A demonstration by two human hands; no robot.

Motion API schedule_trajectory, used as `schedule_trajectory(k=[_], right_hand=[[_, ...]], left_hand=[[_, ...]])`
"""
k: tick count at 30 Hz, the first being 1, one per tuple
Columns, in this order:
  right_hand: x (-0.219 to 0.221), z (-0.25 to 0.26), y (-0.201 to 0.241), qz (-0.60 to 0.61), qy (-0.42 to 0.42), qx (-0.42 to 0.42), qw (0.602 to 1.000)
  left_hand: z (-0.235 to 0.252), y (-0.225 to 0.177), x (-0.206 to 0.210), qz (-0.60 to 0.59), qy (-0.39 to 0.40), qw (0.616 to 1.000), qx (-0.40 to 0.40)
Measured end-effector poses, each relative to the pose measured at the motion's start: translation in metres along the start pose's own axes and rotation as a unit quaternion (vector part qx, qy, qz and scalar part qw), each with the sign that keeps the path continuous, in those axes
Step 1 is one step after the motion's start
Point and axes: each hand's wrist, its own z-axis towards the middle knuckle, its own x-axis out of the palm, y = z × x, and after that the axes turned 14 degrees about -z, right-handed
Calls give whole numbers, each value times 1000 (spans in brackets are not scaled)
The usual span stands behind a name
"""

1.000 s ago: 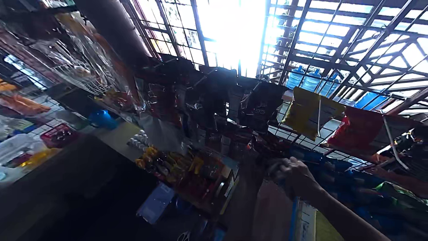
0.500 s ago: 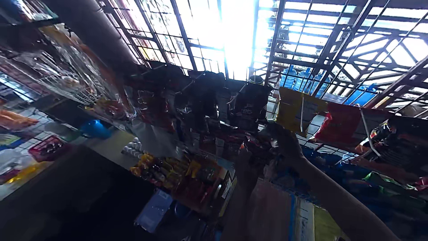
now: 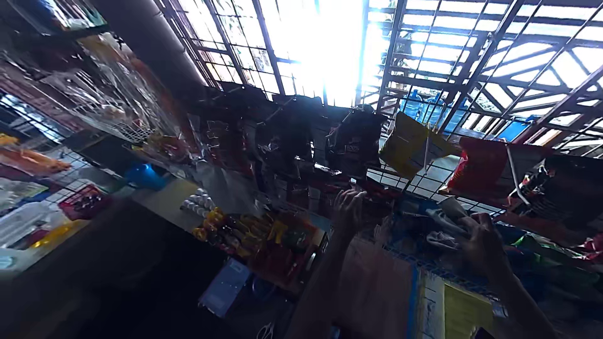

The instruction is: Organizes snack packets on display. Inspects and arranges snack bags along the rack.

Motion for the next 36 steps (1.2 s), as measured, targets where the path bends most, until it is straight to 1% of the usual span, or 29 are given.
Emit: schedule_trajectory(k=[1,3,4,5,7,8,9,10,11,12,13,14,15,16,17,18,19,20,21,22,23,24,25,27,28,29,32,34,36], right_hand=[[-4,-4,0,41,-22,-20,999],[-8,-10,10,99,-44,-68,992],[-9,-11,21,121,-54,-92,987],[-8,-10,34,137,-68,-119,981],[1,2,64,153,-105,-178,966],[9,11,81,161,-110,-203,960],[18,23,98,169,-88,-228,955],[29,34,116,174,-44,-249,952],[43,45,133,181,31,-268,946],[58,54,146,195,129,-278,932],[75,62,155,213,230,-275,909],[90,69,157,234,294,-268,887],[100,73,154,222,324,-266,880],[104,74,148,172,334,-265,888],[103,72,142,79,343,-256,900],[95,68,140,-38,374,-241,895],[87,64,142,-121,405,-219,880],[79,61,147,-155,407,-196,878],[72,60,151,-140,383,-186,894],[68,60,153,-82,338,-187,919],[65,59,156,4,281,-193,940],[65,58,161,92,231,-204,947],[70,55,167,168,202,-229,937],[96,47,179,264,206,-294,895],[110,46,180,276,228,-300,884],[120,49,177,277,245,-281,886],[135,61,161,247,303,-131,911],[131,56,156,201,325,-70,921],[115,38,155,148,327,-67,931]], left_hand=[[9,1,-4,7,66,998,-19],[21,2,-8,23,200,977,-74],[22,4,-8,22,222,972,-71],[21,5,-10,17,216,975,-49],[10,4,-15,2,160,987,5],[2,2,-17,-1,126,992,23],[-7,-1,-19,-3,100,995,29],[-15,-5,-19,0,82,996,31],[-24,-7,-19,5,67,997,36],[-31,-7,-17,13,47,998,47],[-39,-2,-14,23,24,997,67],[-47,5,-14,24,1,996,84],[-54,12,-15,25,-14,995,95],[-60,18,-18,27,-28,994,103],[-65,21,-21,34,-37,994,102],[-69,21,-25,44,-51,993,98],[-72,21,-28,50,-67,992,91],[-73,22,-32,61,-77,992,84],[-73,23,-35,69,-80,991,79],[-74,23,-38,72,-78,991,76],[-76,21,-39,68,-71,992,73],[-77,19,-40,55,-62,994,67],[-78,17,-40,43,-48,996,60],[-81,16,-37,25,-42,997,67],[-84,19,-36,23,-40,996,76],[-87,22,-35,23,-36,996,83],[-88,24,-34,27,-45,995,88],[-84,24,-30,37,-54,994,86],[-79,24,-25,51,-52,994,75]])
